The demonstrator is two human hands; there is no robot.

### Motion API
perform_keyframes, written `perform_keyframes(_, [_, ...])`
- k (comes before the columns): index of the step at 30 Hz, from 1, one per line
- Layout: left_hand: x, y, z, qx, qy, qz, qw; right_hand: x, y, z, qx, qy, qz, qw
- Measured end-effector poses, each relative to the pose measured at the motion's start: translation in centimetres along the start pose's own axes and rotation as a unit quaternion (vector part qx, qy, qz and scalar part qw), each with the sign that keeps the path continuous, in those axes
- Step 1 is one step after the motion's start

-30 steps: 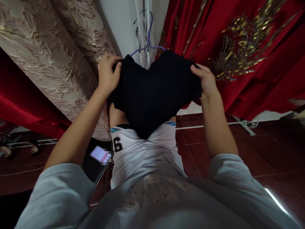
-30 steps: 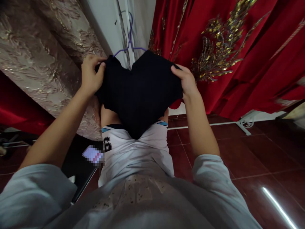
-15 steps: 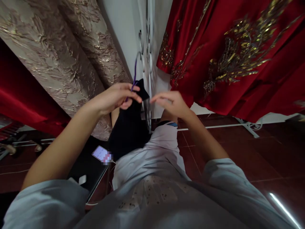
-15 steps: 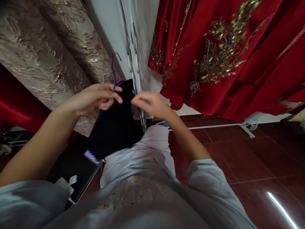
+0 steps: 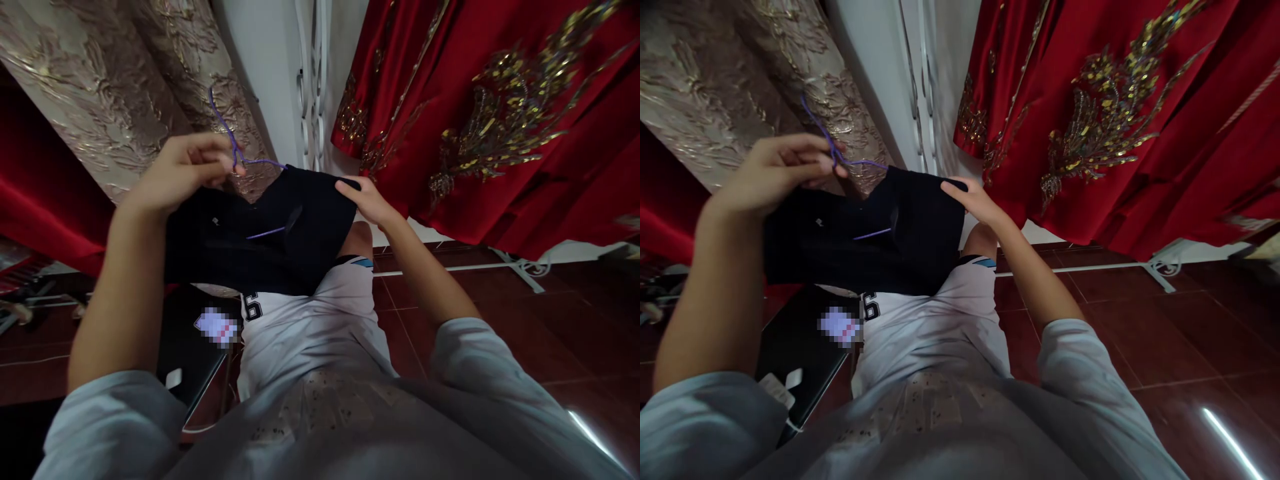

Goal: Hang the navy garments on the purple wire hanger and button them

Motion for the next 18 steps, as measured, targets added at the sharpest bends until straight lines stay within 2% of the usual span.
perform_keyframes(2, [0.5, 0.7, 0.5, 0.071, 0.069, 0.093, 0.991, -1.1, -1.4, 1.6, 0.038, -0.017, 0.028, 0.999])
perform_keyframes(5, [1.5, 1.7, -0.1, 0.21, 0.169, 0.168, 0.948, -2.7, -4.7, 4.9, 0.123, -0.064, 0.04, 0.99])
perform_keyframes(6, [1.5, 2.4, -0.5, 0.232, 0.191, 0.178, 0.937, -3.2, -5.8, 5.8, 0.144, -0.077, 0.035, 0.986])
perform_keyframes(7, [1.3, 3.4, -0.8, 0.23, 0.208, 0.192, 0.931, -3.7, -6.9, 6.5, 0.158, -0.089, 0.028, 0.983])
perform_keyframes(8, [0.8, 4.7, -1.1, 0.202, 0.22, 0.215, 0.93, -4.2, -7.9, 6.8, 0.165, -0.099, 0.019, 0.981])
perform_keyframes(10, [-1.0, 8.2, -1.3, 0.089, 0.223, 0.294, 0.925, -5.0, -9.2, 6.4, 0.156, -0.116, -0.005, 0.981])
perform_keyframes(12, [-3.8, 11.5, -1.7, -0.025, 0.202, 0.397, 0.895, -5.3, -9.9, 4.7, 0.132, -0.125, -0.035, 0.983])
perform_keyframes(13, [-5.3, 12.7, -1.9, -0.06, 0.187, 0.445, 0.873, -5.2, -10.1, 3.6, 0.126, -0.125, -0.046, 0.983])
perform_keyframes(15, [-7.8, 14.4, -2.4, -0.09, 0.159, 0.516, 0.837, -4.3, -10.7, 1.3, 0.146, -0.121, -0.047, 0.981])
perform_keyframes(16, [-8.7, 15.1, -2.6, -0.094, 0.147, 0.53, 0.83, -3.6, -11.1, 0.3, 0.175, -0.117, -0.03, 0.977])
perform_keyframes(18, [-9.8, 16.2, -3.0, -0.095, 0.138, 0.514, 0.841, -1.9, -11.8, -1.5, 0.254, -0.102, 0.014, 0.962])
Point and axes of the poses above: each hand's wrist, its own z-axis towards the middle knuckle, its own y-axis out of the palm, x = y × z, the point moved 7 cm from there along z, towards the middle knuckle, and after that the axes turned 4 degrees about z, right-handed, at the moved point
